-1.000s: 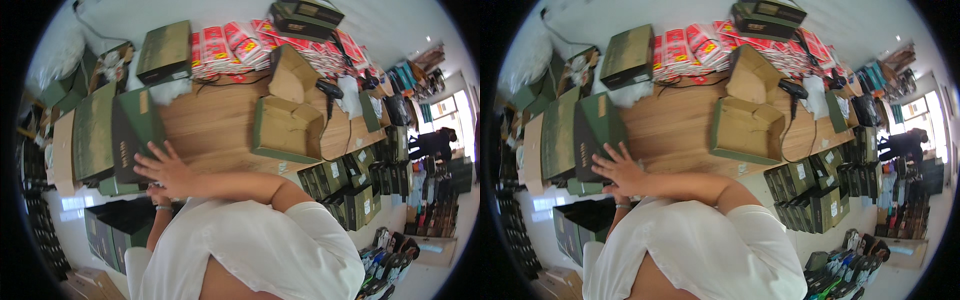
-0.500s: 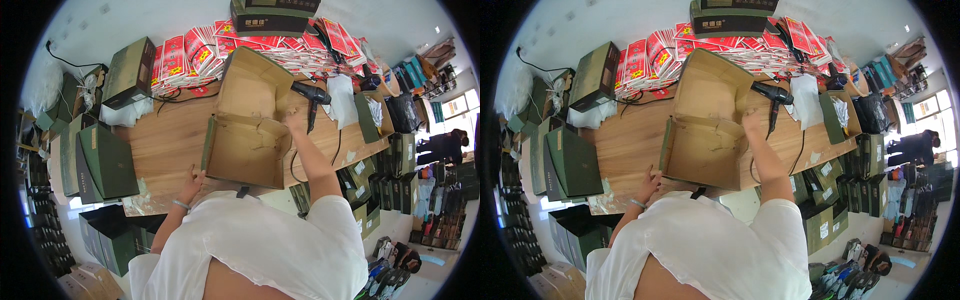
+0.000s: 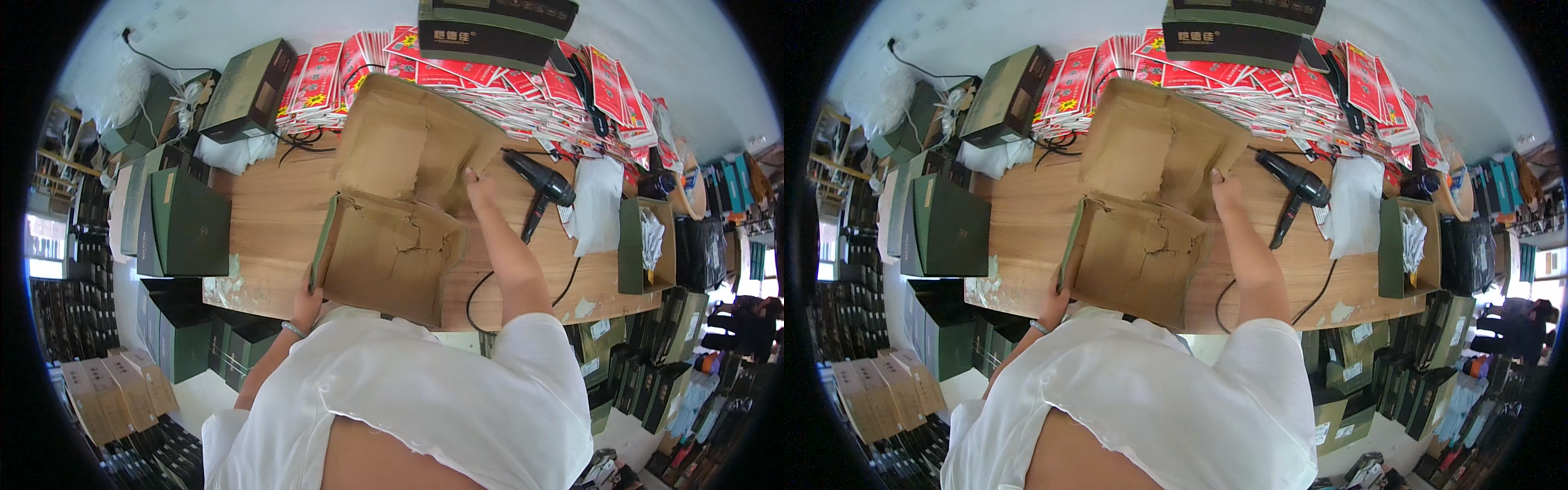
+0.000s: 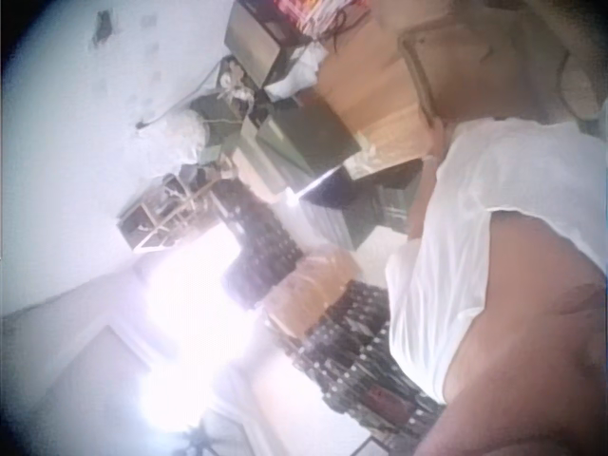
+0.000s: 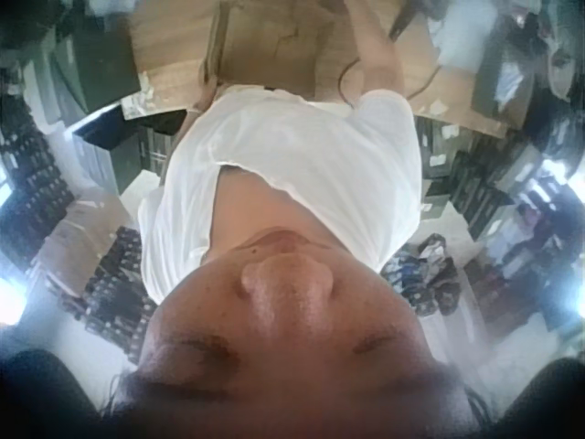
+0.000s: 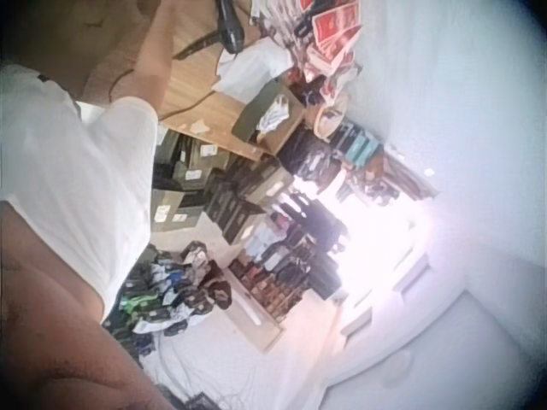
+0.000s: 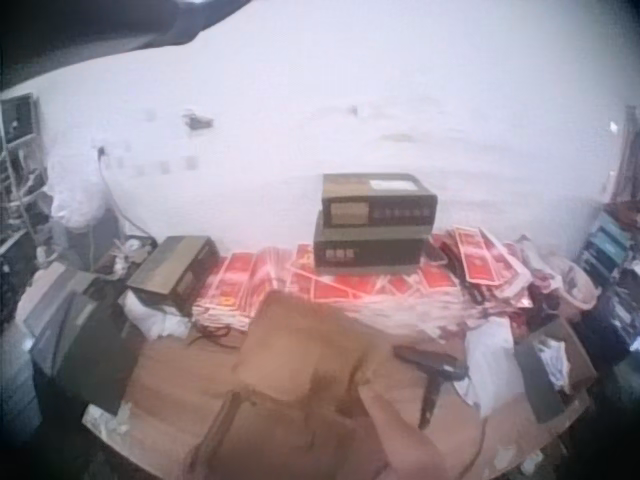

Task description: The person packs items into green cardboard boxes, places tissue paper and product packages inside, closes the boxes, and uses a handheld heat gun to seal labels on the box tops. The person stacks finished boxes on the floor and repeats the process with additional boxes.

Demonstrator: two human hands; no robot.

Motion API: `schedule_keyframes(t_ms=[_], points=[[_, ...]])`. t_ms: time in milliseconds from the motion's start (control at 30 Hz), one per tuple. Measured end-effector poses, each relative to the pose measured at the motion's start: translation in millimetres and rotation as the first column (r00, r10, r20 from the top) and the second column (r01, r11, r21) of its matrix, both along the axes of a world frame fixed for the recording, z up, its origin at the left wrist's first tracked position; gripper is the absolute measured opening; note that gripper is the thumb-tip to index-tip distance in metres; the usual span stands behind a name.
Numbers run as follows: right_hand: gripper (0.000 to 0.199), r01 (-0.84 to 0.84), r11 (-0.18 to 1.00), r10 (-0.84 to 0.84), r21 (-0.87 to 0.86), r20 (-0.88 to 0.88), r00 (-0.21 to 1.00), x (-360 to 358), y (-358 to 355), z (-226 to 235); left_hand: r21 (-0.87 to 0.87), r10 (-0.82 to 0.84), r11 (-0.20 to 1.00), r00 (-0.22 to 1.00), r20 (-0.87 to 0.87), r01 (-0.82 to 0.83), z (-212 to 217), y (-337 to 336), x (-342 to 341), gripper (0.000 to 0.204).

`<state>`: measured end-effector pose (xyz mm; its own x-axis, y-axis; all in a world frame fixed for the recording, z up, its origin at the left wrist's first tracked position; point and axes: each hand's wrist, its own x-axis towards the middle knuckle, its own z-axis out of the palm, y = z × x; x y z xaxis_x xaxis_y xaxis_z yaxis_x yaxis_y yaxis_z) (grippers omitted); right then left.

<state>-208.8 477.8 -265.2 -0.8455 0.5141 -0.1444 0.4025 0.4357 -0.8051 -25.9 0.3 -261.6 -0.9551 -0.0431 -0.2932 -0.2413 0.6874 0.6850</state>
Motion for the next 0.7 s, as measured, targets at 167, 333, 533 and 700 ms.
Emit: schedule_keyframes(t_ms=[167,333,533,700], points=[[0.03,-0.081,0.971,0.138,0.225,-0.253,0.958,45,-17,50,0.087,0.038,0.995,0.999,0.039,-0.041,40,26,-32,0.06],[0.034,-0.287,0.956,0.294,0.064,-0.237,0.926,157,-38,55,0.585,0.154,0.703,0.889,0.431,-0.405,-7,-20,-27,0.063],[0.063,0.195,0.701,-0.205,-0.686,0.068,0.976,277,-48,11,0.607,0.182,0.689,0.905,0.384,-0.396,41,-41,-45,0.075],[0.081,0.185,0.489,-0.037,-0.852,0.192,0.981,282,-109,54,0.601,-0.184,0.798,0.931,0.315,-0.046,85,-4,-69,0.069]])
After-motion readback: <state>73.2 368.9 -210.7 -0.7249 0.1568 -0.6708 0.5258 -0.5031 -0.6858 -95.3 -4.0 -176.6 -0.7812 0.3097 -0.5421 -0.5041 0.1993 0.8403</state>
